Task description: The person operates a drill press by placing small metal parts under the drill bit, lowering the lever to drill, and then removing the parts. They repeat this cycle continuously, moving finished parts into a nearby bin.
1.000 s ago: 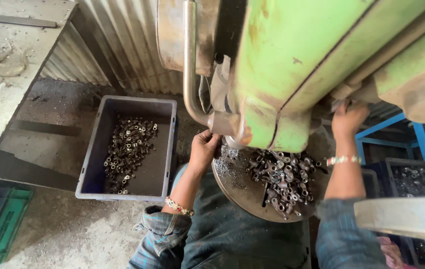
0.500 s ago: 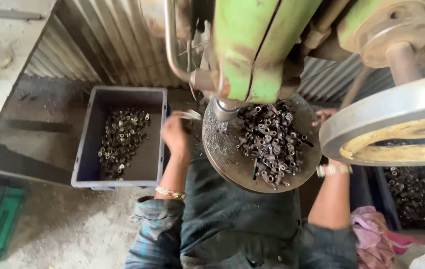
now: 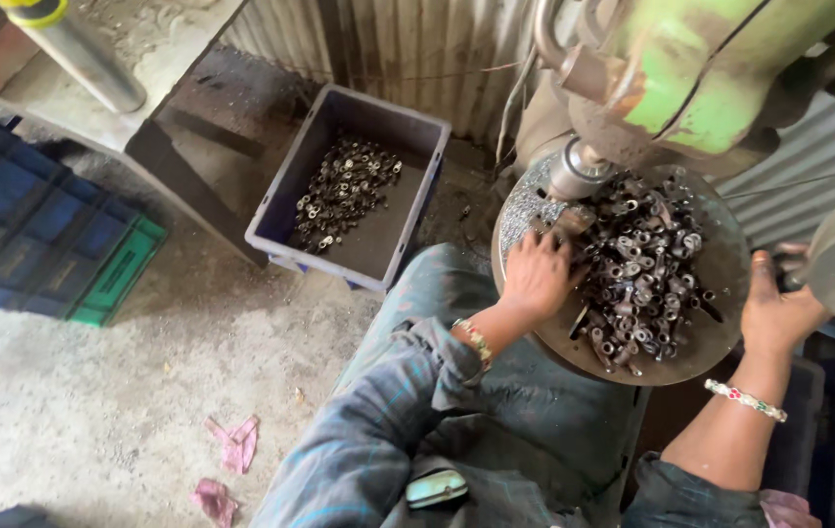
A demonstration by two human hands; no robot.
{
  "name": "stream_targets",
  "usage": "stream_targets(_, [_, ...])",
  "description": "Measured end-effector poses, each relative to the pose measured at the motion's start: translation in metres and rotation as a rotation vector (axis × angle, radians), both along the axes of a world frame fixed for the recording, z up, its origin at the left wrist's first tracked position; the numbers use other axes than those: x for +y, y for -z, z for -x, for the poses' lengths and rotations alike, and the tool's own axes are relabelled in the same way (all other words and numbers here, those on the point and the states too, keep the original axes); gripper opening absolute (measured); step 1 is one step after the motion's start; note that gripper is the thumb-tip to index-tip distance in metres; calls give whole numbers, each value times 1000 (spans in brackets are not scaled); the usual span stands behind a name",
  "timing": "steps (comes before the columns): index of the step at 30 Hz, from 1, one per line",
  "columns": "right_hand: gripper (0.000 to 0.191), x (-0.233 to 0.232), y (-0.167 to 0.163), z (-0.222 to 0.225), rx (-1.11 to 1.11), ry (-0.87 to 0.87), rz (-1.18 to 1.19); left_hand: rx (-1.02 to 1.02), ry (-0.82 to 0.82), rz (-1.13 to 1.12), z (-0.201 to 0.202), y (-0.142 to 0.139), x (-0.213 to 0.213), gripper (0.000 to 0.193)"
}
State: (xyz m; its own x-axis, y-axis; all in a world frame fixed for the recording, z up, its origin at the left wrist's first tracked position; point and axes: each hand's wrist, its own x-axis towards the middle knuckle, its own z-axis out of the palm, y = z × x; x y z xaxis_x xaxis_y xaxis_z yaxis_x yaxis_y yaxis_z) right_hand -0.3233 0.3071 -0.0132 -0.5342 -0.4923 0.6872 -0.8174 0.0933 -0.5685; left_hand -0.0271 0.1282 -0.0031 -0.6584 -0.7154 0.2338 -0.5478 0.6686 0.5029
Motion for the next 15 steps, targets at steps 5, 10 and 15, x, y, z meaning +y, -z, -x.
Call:
stream_targets(5, [32,4,5,3,-89,-39,5,-3,-75,-97,13,-7,-5,49])
stream_targets(10, [26,-1,10,5,-173,-8,25,342,-198,-147,-4,7,-6,40])
stream_targets(15, [23,5,0,-5,-16,228,-170,1136,-283,-660,-35,4,-49,24])
